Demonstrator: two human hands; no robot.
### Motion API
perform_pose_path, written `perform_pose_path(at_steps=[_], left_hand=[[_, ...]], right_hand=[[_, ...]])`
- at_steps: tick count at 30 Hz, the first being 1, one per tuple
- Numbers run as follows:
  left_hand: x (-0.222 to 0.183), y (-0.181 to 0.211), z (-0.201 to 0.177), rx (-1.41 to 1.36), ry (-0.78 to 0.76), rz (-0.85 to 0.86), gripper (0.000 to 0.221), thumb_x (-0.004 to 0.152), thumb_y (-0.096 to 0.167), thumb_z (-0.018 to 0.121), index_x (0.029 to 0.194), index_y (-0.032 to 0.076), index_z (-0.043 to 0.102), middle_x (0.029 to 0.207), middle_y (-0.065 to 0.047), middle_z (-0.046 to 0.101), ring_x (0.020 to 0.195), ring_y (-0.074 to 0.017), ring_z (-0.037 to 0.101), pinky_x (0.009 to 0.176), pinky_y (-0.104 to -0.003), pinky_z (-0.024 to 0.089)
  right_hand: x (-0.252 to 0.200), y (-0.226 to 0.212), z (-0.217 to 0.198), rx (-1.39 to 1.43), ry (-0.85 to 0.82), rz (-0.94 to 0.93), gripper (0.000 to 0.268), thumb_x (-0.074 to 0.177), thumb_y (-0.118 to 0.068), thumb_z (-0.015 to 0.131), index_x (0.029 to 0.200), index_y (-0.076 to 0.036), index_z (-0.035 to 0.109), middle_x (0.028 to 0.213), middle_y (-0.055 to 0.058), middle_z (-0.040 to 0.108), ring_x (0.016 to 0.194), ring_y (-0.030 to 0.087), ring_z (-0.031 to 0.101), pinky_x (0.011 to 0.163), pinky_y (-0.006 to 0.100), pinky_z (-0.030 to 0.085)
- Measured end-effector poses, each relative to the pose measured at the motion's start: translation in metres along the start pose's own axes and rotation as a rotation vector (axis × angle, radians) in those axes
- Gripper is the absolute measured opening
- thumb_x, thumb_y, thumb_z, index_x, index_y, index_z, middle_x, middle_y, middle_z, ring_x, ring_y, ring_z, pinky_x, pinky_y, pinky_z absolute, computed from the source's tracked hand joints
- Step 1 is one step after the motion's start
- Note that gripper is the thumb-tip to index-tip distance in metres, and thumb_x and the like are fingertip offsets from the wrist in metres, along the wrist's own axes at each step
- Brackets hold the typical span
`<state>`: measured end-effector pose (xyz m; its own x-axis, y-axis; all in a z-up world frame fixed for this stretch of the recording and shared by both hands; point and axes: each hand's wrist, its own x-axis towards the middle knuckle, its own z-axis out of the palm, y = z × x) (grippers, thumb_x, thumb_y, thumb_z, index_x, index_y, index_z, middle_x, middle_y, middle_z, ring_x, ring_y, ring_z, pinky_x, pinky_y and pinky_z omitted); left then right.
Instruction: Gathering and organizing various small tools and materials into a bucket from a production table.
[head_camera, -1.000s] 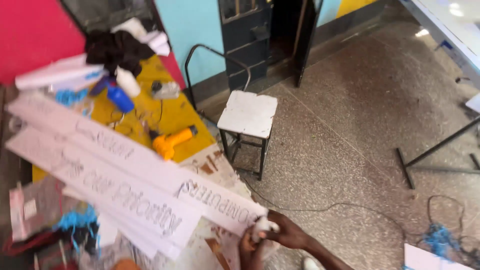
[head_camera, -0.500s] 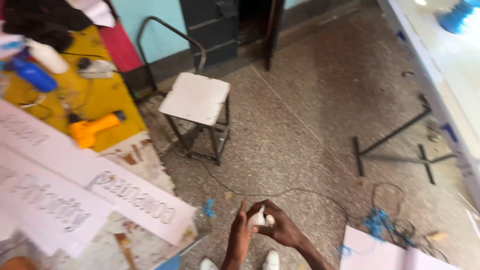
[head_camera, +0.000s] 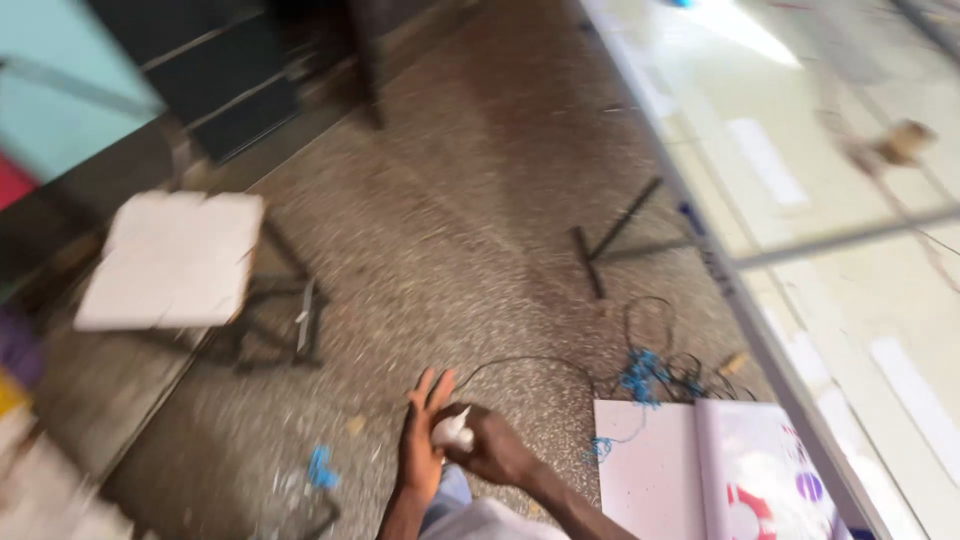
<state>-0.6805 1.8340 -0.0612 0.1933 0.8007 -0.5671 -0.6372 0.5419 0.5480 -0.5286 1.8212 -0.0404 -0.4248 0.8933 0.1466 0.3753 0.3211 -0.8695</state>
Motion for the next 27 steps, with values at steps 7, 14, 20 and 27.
perform_pose_path(at_steps=[7,14,20,27], left_hand=[[0.107,0.023,0.052,0.082,-0.097,-0.158,0.097,0.095,0.067,0.039,0.182,0.023,0.033,0.186,-0.011,0.044,0.178,-0.0244,0.029,0.139,-0.049,0.026],[0.283,0.076,0.073,0.269,-0.286,-0.159,0.099,0.098,0.071,0.038,0.181,0.018,0.035,0.182,-0.011,0.05,0.15,-0.0266,0.054,0.117,-0.043,0.044],[0.349,0.123,0.147,0.377,-0.387,-0.155,0.097,0.097,0.067,0.042,0.177,0.011,0.042,0.183,-0.013,0.05,0.14,-0.0267,0.062,0.109,-0.043,0.046],[0.416,0.117,0.264,0.795,-0.772,-0.032,0.072,0.103,0.049,0.065,0.161,0.007,0.065,0.168,-0.012,0.068,0.151,-0.0212,0.064,0.127,-0.037,0.045]], right_hand=[[0.045,0.048,-0.037,-0.139,0.166,0.098,0.031,0.101,-0.023,0.075,0.128,-0.008,0.07,0.116,0.018,0.076,0.101,0.043,0.073,0.085,0.055,0.056],[0.167,0.142,-0.062,-0.22,0.372,0.408,0.038,0.098,-0.038,0.074,0.126,-0.013,0.071,0.123,0.018,0.075,0.107,0.044,0.073,0.087,0.056,0.055],[0.242,0.155,-0.121,-0.208,0.556,0.474,0.04,0.096,-0.034,0.076,0.133,-0.019,0.071,0.115,0.018,0.073,0.101,0.045,0.073,0.09,0.055,0.056],[0.247,0.207,-0.241,0.026,0.78,0.569,0.02,0.094,-0.026,0.09,0.102,-0.018,0.073,0.09,-0.004,0.074,0.082,0.014,0.062,0.076,0.038,0.052]])
